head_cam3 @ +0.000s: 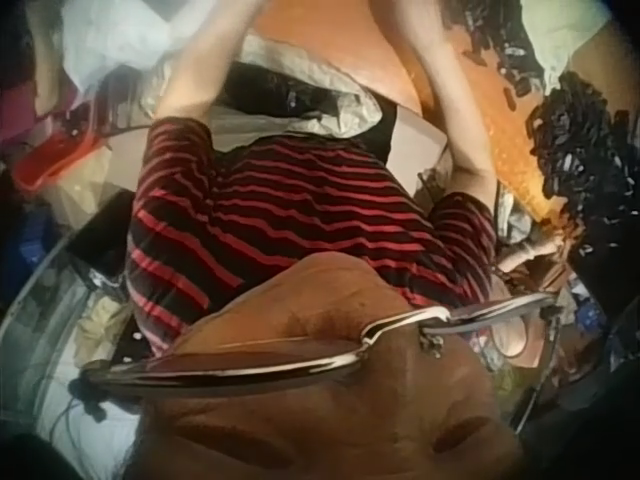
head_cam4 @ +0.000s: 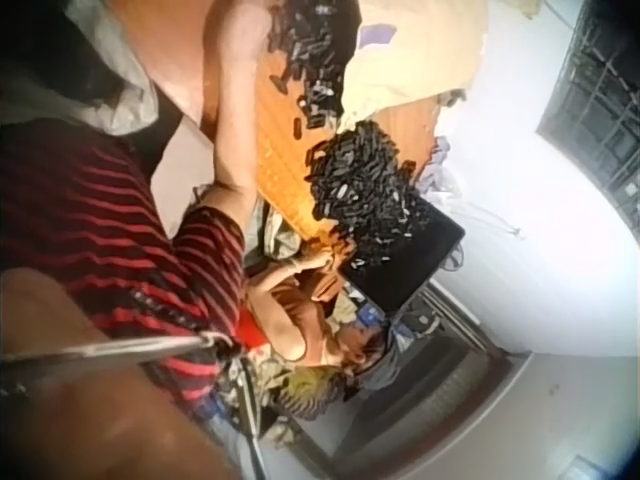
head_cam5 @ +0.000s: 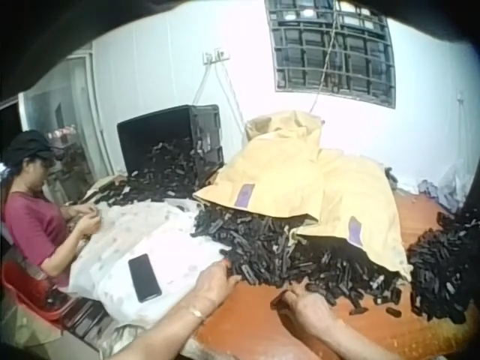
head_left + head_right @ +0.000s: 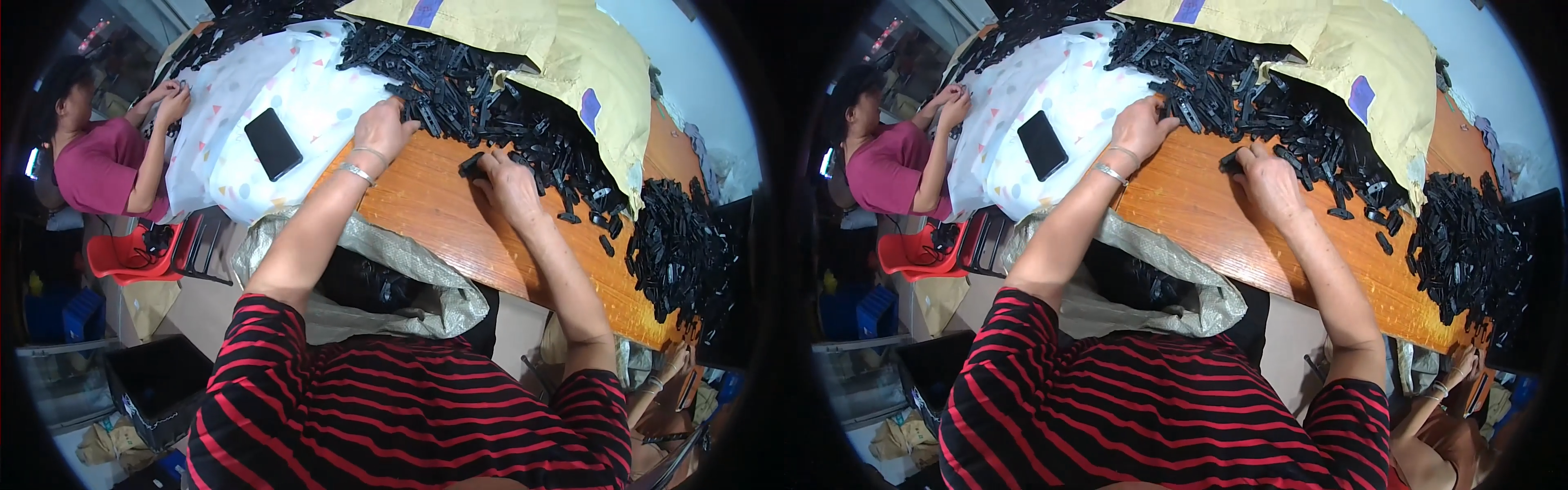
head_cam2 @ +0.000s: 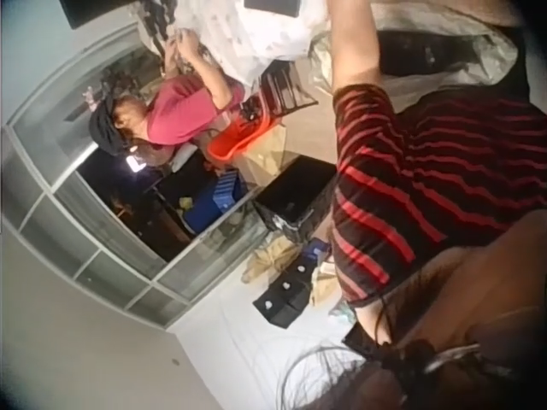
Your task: The recorder is inspecting and sorting small black plastic components into a large sack on a workshop table.
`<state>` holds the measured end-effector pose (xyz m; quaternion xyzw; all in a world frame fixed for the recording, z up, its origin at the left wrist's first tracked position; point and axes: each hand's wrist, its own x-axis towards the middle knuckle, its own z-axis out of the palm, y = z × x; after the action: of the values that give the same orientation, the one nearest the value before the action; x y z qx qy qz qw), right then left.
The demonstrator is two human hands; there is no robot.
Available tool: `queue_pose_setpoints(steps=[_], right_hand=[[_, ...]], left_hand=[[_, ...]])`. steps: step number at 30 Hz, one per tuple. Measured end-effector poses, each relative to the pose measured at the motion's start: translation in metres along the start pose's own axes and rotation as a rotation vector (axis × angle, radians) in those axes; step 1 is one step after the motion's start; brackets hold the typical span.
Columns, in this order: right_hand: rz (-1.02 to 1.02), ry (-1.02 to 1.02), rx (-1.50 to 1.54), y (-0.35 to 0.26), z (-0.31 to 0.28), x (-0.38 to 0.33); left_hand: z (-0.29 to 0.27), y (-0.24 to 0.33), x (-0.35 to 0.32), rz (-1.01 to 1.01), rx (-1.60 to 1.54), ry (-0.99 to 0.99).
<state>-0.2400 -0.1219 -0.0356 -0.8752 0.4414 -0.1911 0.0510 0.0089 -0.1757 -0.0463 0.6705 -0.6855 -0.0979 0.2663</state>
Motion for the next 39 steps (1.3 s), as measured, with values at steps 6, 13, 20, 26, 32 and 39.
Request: queue_pose_setpoints(steps=[6, 13, 20, 26, 32, 39], right_hand=[[-0.013, 0.098, 0.132, -0.011, -0.002, -0.016], [0.033, 0.244, 0.135, -0.003, -0.003, -0.047], [0.029, 0.015, 0.092, -0.020, -0.024, -0.057], [0.114, -0.003, 0.016, -0.020, -0.011, -0.063], [0.323, 0.123, 0.169, -0.034, -0.016, -0.052], [0.332, 0.319, 0.669, -0.081, -0.017, -0.013]], left_hand=[[-0.002, 0.004, -0.013, -0.064, 0.055, 0.009], [-0.012, -0.011, -0.049, -0.424, -1.029, -0.240], [-0.027, 0.001, -0.081, -0.455, -1.380, -0.349], [-0.026, 0.018, -0.095, -0.471, -1.581, -0.383], [-0.019, 0.018, -0.096, -0.361, -1.522, -0.369], [-0.026, 0.050, -0.100, -0.254, -1.486, -0.214]])
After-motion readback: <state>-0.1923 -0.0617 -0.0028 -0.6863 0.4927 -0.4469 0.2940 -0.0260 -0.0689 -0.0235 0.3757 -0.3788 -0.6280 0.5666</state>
